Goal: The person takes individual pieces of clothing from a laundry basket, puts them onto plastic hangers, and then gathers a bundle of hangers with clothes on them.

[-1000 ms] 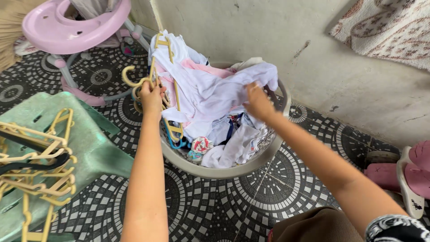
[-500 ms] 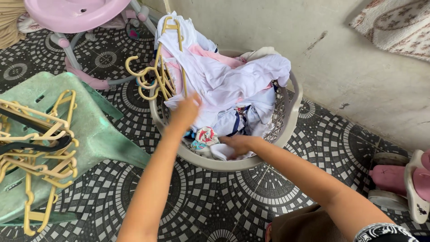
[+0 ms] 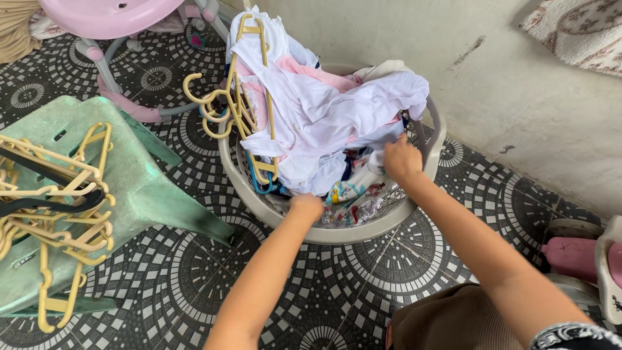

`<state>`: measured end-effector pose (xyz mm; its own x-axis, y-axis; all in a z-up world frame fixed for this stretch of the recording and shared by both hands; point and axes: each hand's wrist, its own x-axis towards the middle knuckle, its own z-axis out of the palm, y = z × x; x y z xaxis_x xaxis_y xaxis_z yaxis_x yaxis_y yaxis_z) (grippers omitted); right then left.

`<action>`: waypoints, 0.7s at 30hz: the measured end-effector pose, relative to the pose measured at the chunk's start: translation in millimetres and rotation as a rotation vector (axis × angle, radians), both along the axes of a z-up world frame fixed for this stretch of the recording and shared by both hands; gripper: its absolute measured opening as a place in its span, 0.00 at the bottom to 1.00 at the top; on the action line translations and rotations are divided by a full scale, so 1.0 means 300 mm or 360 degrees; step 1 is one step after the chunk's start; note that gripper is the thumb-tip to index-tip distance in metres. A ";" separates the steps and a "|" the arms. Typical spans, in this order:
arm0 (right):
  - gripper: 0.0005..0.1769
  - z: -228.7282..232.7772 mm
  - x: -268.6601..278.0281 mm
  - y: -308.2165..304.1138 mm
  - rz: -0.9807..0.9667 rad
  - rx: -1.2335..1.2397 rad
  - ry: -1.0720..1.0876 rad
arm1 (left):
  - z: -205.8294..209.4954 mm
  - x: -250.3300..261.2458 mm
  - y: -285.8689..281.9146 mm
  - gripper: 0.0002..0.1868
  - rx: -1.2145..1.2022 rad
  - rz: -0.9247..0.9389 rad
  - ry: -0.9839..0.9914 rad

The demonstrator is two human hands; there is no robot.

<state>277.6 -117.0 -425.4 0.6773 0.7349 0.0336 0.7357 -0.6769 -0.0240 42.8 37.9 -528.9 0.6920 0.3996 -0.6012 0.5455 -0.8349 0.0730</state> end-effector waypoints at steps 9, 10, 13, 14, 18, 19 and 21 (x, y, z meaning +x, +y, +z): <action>0.20 0.141 -0.024 -0.040 0.0165 0.1862 0.0101 | -0.299 0.274 0.053 0.19 -0.0225 0.0055 0.0049; 0.20 0.155 -0.038 -0.037 0.0161 0.1861 0.0095 | -0.311 0.308 0.047 0.20 -0.0290 0.0147 0.0153; 0.17 0.187 -0.073 -0.040 0.0199 0.1860 0.0161 | -0.303 0.375 0.034 0.22 -0.0396 0.0299 0.0388; 0.18 0.194 -0.080 -0.044 0.0191 0.1896 0.0113 | -0.272 0.381 0.040 0.22 -0.0375 0.0275 0.0422; 0.19 0.205 -0.076 -0.057 0.0175 0.2103 0.0137 | -0.003 0.350 0.037 0.25 -0.0314 0.0219 0.0474; 0.19 0.204 -0.073 -0.053 0.0178 0.2109 0.0140 | 0.072 0.327 0.030 0.25 -0.0323 0.0197 0.0466; 0.17 0.201 -0.069 -0.047 0.0211 0.2047 0.0053 | 0.193 0.260 -0.006 0.26 -0.0382 0.0132 0.0423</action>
<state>256.9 -131.2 -365.2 0.6164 0.2489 0.7471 0.7815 -0.0769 -0.6192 120.9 36.1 -471.1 0.4699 0.2736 -0.8393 0.6371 -0.7632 0.1079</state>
